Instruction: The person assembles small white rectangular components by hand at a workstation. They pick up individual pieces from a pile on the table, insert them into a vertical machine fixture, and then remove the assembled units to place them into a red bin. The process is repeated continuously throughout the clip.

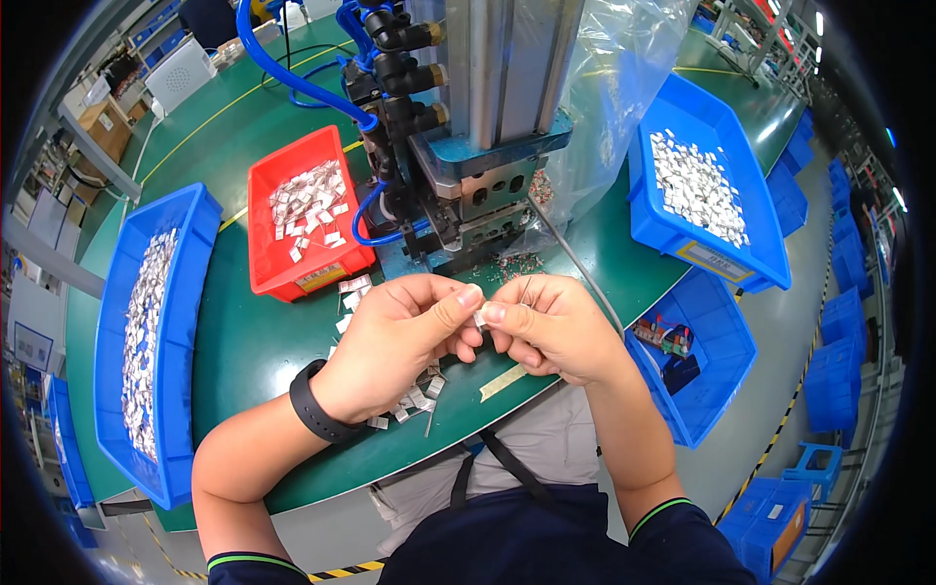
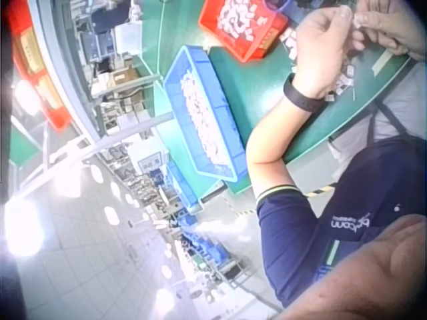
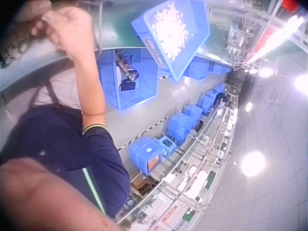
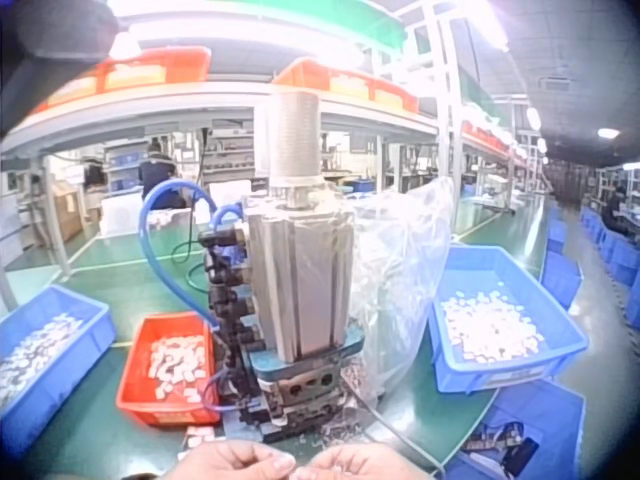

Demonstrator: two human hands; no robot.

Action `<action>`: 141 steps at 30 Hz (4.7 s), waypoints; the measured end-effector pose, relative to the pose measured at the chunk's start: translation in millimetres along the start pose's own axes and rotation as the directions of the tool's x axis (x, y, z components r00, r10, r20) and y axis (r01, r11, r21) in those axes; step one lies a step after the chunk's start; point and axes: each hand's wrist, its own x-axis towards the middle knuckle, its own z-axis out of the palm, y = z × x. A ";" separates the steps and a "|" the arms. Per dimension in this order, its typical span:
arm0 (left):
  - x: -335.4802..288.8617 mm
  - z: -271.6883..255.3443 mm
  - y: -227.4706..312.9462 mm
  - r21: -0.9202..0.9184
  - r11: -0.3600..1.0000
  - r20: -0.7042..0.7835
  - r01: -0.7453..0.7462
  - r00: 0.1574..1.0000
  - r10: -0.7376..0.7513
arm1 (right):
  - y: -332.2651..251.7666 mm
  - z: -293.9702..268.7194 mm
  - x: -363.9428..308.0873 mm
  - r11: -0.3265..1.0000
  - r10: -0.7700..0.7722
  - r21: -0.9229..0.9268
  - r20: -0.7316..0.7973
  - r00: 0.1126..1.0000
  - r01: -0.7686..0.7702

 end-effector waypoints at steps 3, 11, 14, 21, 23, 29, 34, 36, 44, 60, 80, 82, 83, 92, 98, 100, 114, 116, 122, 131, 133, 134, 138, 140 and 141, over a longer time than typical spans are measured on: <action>-1.0 7.2 -0.4 -0.050 0.998 -0.046 -0.042 0.998 0.039 | -1.5 0.7 -1.8 0.998 -0.009 0.068 0.029 1.000 0.007; -34.5 30.9 -31.6 0.705 0.319 0.542 -0.633 0.772 0.332 | -26.8 -13.1 16.1 0.987 -0.124 0.080 -0.166 0.978 0.138; -30.9 22.6 -49.3 0.644 0.025 0.718 -0.765 0.615 0.325 | -31.7 -12.7 25.6 0.987 -0.125 0.073 -0.193 0.973 0.142; -23.3 14.3 -53.6 0.688 0.011 0.678 -0.726 0.648 0.348 | -32.5 -12.1 34.4 0.989 -0.123 0.053 -0.233 0.965 0.139; -23.1 13.9 -53.7 0.687 0.012 0.679 -0.726 0.648 0.346 | -32.1 -11.8 35.3 0.987 -0.132 0.054 -0.247 0.960 0.149; -23.2 13.6 -52.9 0.688 0.002 0.683 -0.726 0.648 0.336 | -30.5 -12.2 35.7 0.985 -0.143 0.056 -0.246 0.959 0.162; -24.2 14.3 -52.0 0.693 -0.021 0.687 -0.721 0.650 0.324 | -30.7 -11.3 34.9 0.985 -0.142 0.064 -0.244 0.959 0.162; -24.9 13.8 -51.2 0.680 -0.022 0.701 -0.733 0.641 0.314 | -30.2 -10.8 35.1 0.983 -0.146 0.074 -0.236 0.961 0.167; -54.8 32.1 -6.5 0.865 -0.434 0.389 -0.252 0.883 0.263 | -11.1 -12.8 31.5 0.959 -0.255 0.077 -0.167 0.952 0.271; -28.4 3.9 2.2 0.885 -0.396 0.364 -0.246 0.895 0.258 | -14.3 -14.7 26.1 0.952 -0.174 0.258 0.025 0.984 0.162; 2.3 -11.3 22.2 0.565 0.813 -0.051 -0.140 0.978 0.204 | -13.2 -17.7 21.9 0.925 -0.233 0.295 -0.053 0.971 0.238; 2.7 -12.1 21.3 0.516 0.844 -0.045 -0.144 0.980 0.195 | -16.6 -21.0 20.2 0.930 -0.219 0.282 -0.087 0.972 0.235; 3.4 -12.0 20.4 0.489 0.860 -0.039 -0.146 0.981 0.189 | -18.7 -22.2 18.7 0.944 -0.195 0.249 -0.105 0.975 0.215; 2.7 -7.2 15.9 0.230 0.964 -0.034 -0.131 0.989 0.143 | -17.1 0.3 10.3 0.991 0.095 -0.087 -0.025 0.995 -0.097; 2.9 -7.5 15.0 0.225 0.964 -0.032 -0.142 0.988 0.153 | -11.0 4.6 5.4 0.986 0.129 -0.109 0.020 0.991 -0.126; 3.8 -8.3 13.4 0.228 0.963 -0.029 -0.146 0.987 0.157 | -10.9 3.8 4.3 0.989 0.123 -0.089 0.022 0.992 -0.120; -1.6 -2.6 18.7 0.456 0.879 -0.011 -0.140 0.987 0.163 | -9.4 -12.2 -7.6 0.996 0.069 0.055 -0.024 0.997 -0.067; -6.3 -2.9 25.0 0.665 0.738 0.038 -0.118 0.992 0.124 | -16.3 -19.4 -13.1 0.999 0.006 0.048 -0.097 0.995 -0.001; -14.5 -3.6 3.2 0.917 0.082 0.353 -0.389 0.891 0.286 | -25.1 -17.9 -4.0 0.995 -0.099 0.016 -0.180 0.979 0.104; -5.3 -3.7 -21.4 0.821 -0.368 0.567 -0.436 0.693 0.445 | -27.8 -5.8 16.0 0.986 -0.160 0.011 -0.250 0.955 0.168; -4.8 -4.9 -23.3 0.822 -0.360 0.568 -0.441 0.686 0.455 | -27.1 -5.9 21.1 0.984 -0.174 0.002 -0.264 0.949 0.180; -4.0 -5.0 -23.8 0.820 -0.356 0.571 -0.448 0.681 0.459 | -26.6 -6.6 22.9 0.983 -0.177 0.002 -0.267 0.947 0.184; -2.6 -5.6 -24.8 0.815 -0.360 0.579 -0.454 0.663 0.475 | -26.1 -7.7 28.2 0.982 -0.181 0.008 -0.272 0.945 0.191; -2.6 -5.5 -26.8 0.815 -0.361 0.579 -0.452 0.659 0.481 | -25.8 -7.8 29.8 0.982 -0.180 0.009 -0.274 0.945 0.189; -2.4 -5.7 -27.3 0.814 -0.362 0.580 -0.454 0.654 0.485 | -25.5 -7.9 30.4 0.982 -0.179 0.005 -0.275 0.944 0.188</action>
